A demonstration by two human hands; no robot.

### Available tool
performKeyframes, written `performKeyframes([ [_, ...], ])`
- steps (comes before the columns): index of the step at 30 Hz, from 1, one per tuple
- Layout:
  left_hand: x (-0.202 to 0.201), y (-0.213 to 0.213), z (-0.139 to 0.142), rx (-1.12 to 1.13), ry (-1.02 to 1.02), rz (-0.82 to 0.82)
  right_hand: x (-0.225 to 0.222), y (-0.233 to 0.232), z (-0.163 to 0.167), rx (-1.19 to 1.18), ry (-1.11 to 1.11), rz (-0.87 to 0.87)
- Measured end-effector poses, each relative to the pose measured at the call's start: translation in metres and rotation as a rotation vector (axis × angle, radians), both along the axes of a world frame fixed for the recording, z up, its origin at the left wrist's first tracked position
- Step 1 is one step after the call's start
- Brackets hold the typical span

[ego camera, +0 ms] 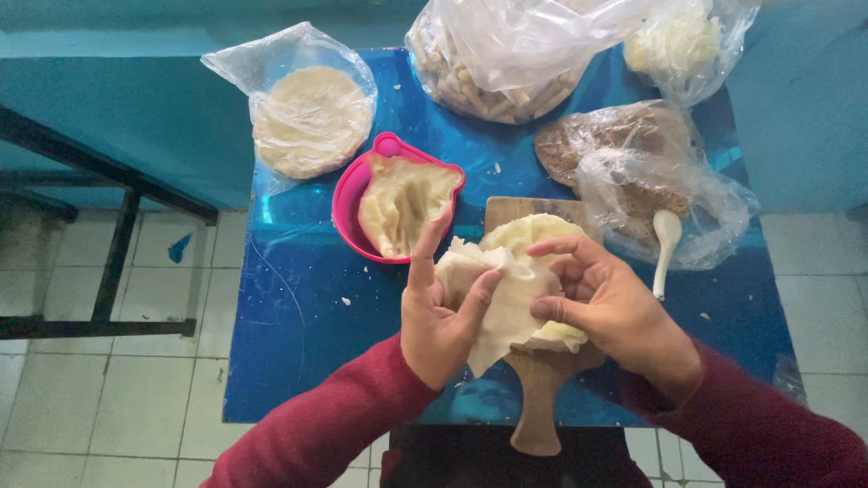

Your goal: The person stretches and thins a piece of dough by hand, pulling and spreading it over a small wooden paddle on the table. They then use a knife to cut the stretched dough into smaller pieces and fold and stack the cut pieces on the paddle.

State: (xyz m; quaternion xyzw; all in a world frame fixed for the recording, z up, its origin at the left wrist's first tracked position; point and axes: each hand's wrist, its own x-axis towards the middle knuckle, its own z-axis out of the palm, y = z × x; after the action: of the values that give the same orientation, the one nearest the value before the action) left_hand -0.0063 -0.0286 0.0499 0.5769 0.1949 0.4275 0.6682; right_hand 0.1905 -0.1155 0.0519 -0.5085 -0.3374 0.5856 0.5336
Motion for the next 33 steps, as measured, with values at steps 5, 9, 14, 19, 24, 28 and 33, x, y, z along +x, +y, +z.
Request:
performKeyframes([
  [5,-0.010,0.013,-0.008,-0.031,0.050,-0.175,0.018,0.001,0.013,-0.055,0.088,0.109],
  [9,-0.007,0.033,-0.017,0.474,0.303,-0.062,0.023,-0.003,0.013,0.032,0.159,0.046],
  [14,-0.007,0.036,-0.017,-0.319,-0.024,-0.446,0.029,-0.012,0.012,0.091,0.113,-0.062],
  [19,-0.001,0.033,-0.003,-0.093,0.051,-0.375,0.030,-0.016,0.020,0.076,-0.102,-0.144],
  [24,0.021,0.062,0.018,0.524,0.199,-0.175,0.051,-0.003,0.044,0.295,-0.659,-0.223],
  [28,0.028,0.078,0.014,1.152,0.331,-0.074,0.058,-0.008,0.045,0.435,-1.173,-0.178],
  [33,0.014,0.058,-0.025,1.269,0.538,-0.235,0.039,-0.017,0.008,0.566,-1.334,0.042],
])
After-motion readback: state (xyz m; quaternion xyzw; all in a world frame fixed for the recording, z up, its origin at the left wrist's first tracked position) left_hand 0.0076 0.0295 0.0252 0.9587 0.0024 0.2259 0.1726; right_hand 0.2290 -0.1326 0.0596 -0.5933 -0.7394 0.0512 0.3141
